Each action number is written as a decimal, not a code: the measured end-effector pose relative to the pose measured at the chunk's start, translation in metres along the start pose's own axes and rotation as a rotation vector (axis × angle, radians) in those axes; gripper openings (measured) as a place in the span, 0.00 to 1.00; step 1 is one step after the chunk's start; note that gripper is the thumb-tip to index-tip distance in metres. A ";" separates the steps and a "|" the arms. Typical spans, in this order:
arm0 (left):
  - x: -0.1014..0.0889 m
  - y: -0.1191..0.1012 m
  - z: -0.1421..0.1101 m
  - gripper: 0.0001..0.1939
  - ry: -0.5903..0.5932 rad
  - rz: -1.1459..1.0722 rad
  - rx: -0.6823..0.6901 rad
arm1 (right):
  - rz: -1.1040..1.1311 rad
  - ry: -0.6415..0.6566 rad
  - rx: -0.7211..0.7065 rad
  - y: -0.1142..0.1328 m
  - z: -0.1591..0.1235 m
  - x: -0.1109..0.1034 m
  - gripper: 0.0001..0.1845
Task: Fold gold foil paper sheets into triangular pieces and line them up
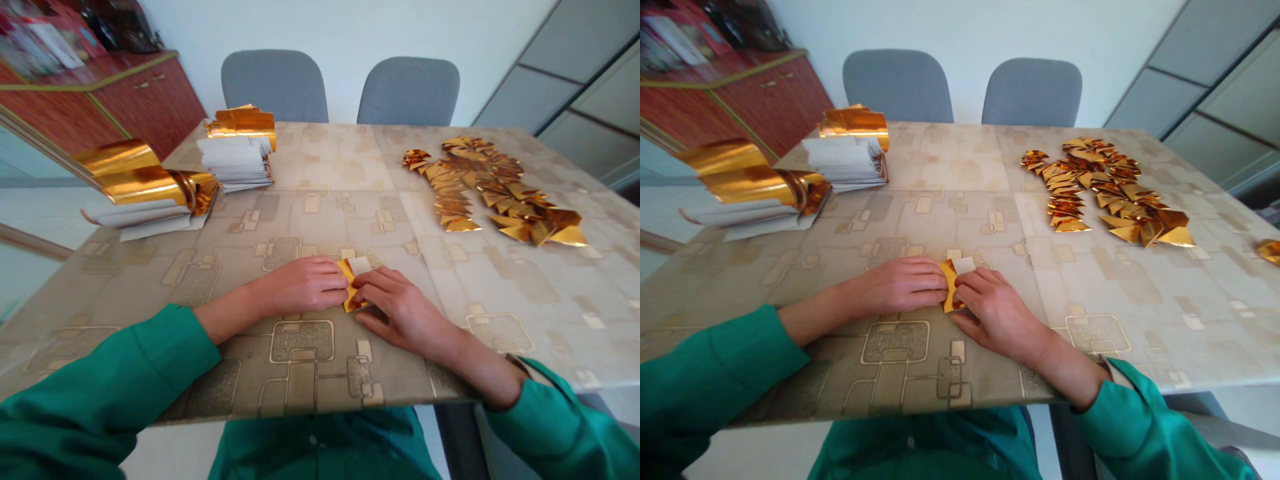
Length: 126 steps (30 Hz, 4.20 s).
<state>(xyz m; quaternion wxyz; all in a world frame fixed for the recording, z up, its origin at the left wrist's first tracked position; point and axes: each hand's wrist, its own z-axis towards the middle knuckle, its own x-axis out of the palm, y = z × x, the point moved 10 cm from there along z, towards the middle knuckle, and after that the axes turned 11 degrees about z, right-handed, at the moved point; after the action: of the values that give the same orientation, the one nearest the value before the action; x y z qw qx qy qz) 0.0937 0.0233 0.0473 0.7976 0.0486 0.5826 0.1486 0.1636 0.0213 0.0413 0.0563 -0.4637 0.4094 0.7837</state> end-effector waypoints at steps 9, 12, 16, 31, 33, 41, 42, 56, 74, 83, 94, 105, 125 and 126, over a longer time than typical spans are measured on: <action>-0.001 -0.003 -0.003 0.16 -0.036 0.069 0.022 | -0.036 -0.025 0.045 -0.006 -0.002 0.000 0.09; 0.002 -0.002 -0.003 0.16 -0.037 0.042 -0.010 | -0.057 -0.032 0.053 -0.005 -0.002 0.001 0.10; 0.005 0.007 -0.004 0.14 -0.048 -0.046 -0.129 | -0.101 -0.048 0.064 -0.005 0.000 0.003 0.09; 0.009 0.000 -0.023 0.15 0.127 -0.213 0.014 | -0.219 -0.051 0.011 0.003 -0.003 0.004 0.11; 0.008 0.001 -0.024 0.14 0.129 -0.218 0.010 | -0.222 -0.052 0.024 0.001 -0.002 0.004 0.11; 0.006 -0.001 -0.020 0.13 0.132 -0.135 0.001 | -0.193 -0.073 0.054 -0.003 -0.002 0.003 0.11; 0.006 0.000 -0.019 0.13 0.132 -0.135 -0.014 | -0.191 -0.073 0.056 -0.003 -0.002 0.003 0.11; -0.003 -0.001 0.001 0.17 -0.004 0.076 0.070 | -0.121 -0.084 0.046 -0.002 -0.002 0.000 0.07; 0.007 0.016 0.003 0.14 0.001 -0.080 -0.162 | -0.166 -0.072 0.036 -0.002 -0.001 0.003 0.07; 0.021 0.024 0.004 0.09 0.090 -0.351 -0.327 | -0.053 -0.130 0.069 -0.006 -0.003 -0.003 0.08; 0.034 0.031 0.004 0.07 0.188 -0.323 -0.527 | -0.173 -0.199 0.205 -0.016 -0.007 -0.007 0.10; 0.038 0.034 0.003 0.04 0.210 -0.334 -0.628 | -0.340 -0.223 0.272 -0.021 -0.006 -0.006 0.09; 0.037 0.049 -0.015 0.09 0.075 -0.555 -0.810 | -0.363 -0.162 0.316 -0.027 -0.005 -0.001 0.03; 0.037 0.049 -0.016 0.08 0.069 -0.566 -0.805 | -0.357 -0.162 0.318 -0.027 -0.005 -0.001 0.03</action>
<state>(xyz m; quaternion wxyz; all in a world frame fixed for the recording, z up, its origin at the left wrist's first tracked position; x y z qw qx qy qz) 0.0799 0.0791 0.0210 0.7423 -0.4285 0.4955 0.1408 0.1805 0.0357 0.0251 0.2988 -0.4498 0.4332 0.7217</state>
